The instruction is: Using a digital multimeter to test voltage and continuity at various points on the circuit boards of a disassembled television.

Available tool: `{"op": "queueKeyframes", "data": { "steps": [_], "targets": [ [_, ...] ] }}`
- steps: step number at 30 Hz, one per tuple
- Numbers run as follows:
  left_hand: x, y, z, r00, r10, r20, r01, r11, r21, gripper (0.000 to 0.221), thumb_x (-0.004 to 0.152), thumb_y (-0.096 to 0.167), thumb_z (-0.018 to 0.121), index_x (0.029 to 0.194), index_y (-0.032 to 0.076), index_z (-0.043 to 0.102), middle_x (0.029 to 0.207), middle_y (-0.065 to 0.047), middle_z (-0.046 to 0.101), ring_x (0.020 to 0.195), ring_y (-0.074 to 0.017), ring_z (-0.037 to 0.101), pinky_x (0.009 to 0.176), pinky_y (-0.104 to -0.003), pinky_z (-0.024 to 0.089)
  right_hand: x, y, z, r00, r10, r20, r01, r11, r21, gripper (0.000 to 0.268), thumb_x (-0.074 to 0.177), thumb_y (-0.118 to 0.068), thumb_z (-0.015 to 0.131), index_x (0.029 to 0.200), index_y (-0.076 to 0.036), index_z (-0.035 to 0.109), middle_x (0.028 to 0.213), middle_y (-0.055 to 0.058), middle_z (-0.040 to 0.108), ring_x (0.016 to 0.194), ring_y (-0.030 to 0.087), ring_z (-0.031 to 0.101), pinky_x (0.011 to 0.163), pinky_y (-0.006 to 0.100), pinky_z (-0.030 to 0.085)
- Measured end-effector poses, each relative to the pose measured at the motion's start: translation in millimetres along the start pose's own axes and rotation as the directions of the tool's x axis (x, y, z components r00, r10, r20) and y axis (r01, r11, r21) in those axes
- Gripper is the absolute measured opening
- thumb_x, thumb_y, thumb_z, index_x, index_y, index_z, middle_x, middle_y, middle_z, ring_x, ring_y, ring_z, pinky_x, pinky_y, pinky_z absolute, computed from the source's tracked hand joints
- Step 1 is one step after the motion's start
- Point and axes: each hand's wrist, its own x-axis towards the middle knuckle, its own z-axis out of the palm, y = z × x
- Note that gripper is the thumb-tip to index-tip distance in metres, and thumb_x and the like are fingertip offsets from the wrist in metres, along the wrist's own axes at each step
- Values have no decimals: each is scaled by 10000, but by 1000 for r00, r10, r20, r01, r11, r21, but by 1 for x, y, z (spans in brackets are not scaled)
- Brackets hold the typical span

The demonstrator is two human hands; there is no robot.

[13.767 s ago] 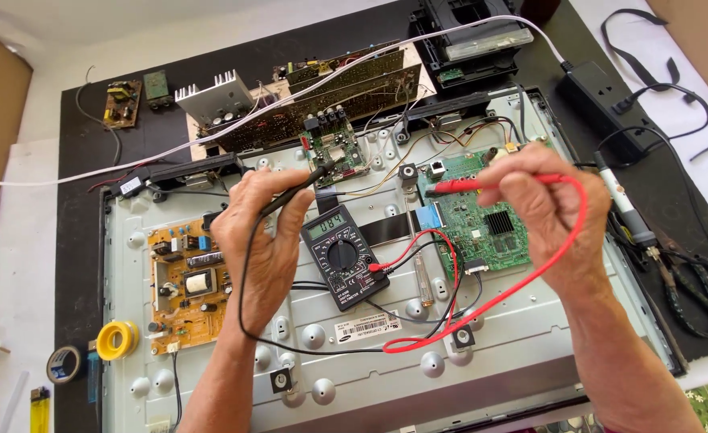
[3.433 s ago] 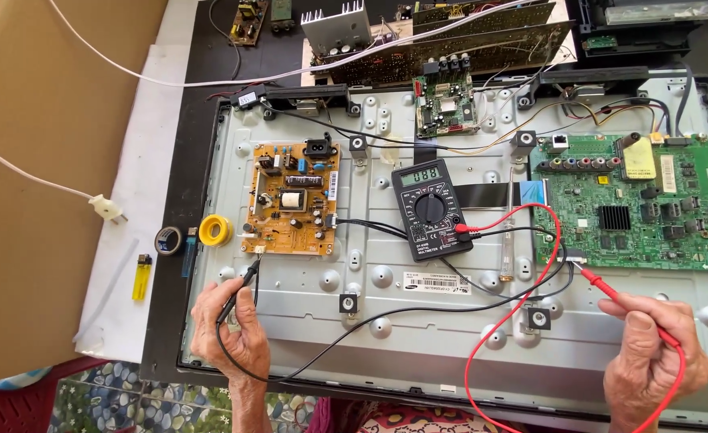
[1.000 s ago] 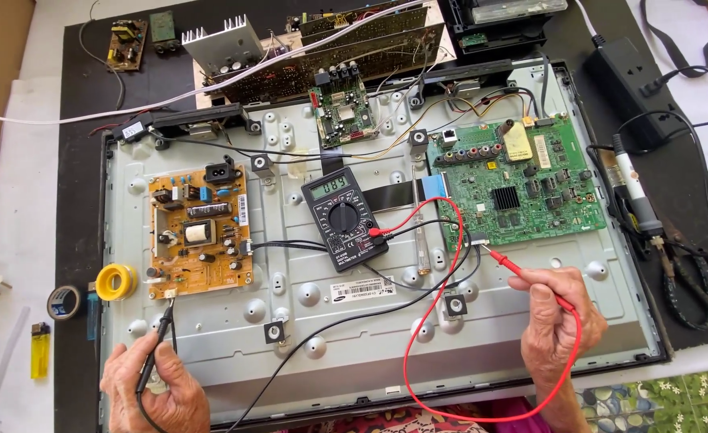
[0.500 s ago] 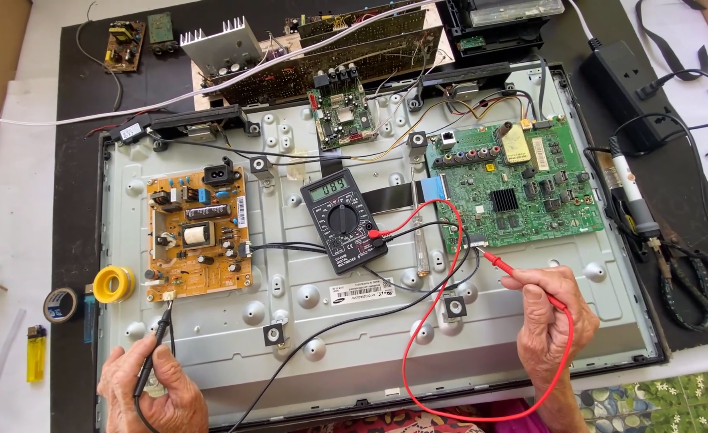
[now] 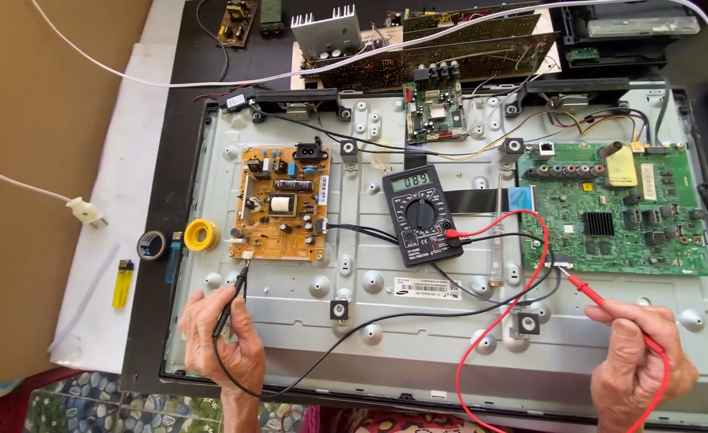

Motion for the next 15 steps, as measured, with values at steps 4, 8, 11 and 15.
{"op": "queueKeyframes", "data": {
  "steps": [4,8,11,15],
  "targets": [
    [-1,-2,0,1000,-7,-3,7,1000,-4,127,1085,89,611,1150,-2,671,1064,-142,712,1002,-329,690,1111,-582,554,-2,5,2,1000,15,1,-15,1000,23,179,1215,-9,503,1174,131,607,935,251,685,929,303,635,881,345,461],
    [-1,-3,1,1000,4,-19,-4,1000,-14,126,1084,89,609,1133,-8,673,1049,-134,714,989,-320,696,1095,-572,557,-2,5,1,1000,0,-6,0,1000,5,177,1223,19,497,1182,141,620,932,251,684,932,306,619,892,356,455],
    [-1,-2,1,1000,6,-20,-6,1000,-15,135,1087,96,602,1131,-11,673,1048,-137,714,989,-325,697,1091,-570,558,-1,3,1,1000,1,0,-1,1000,0,168,1225,33,499,1183,139,623,934,249,685,933,308,631,887,353,463],
    [-2,-4,1,1000,10,-18,-10,1000,-14,134,1087,97,601,1140,-8,663,1050,-138,713,989,-340,699,1076,-578,566,-5,15,1,1000,11,-18,-10,999,40,173,1214,38,502,1154,152,618,940,262,673,897,330,680,838,328,472]
  ]
}}
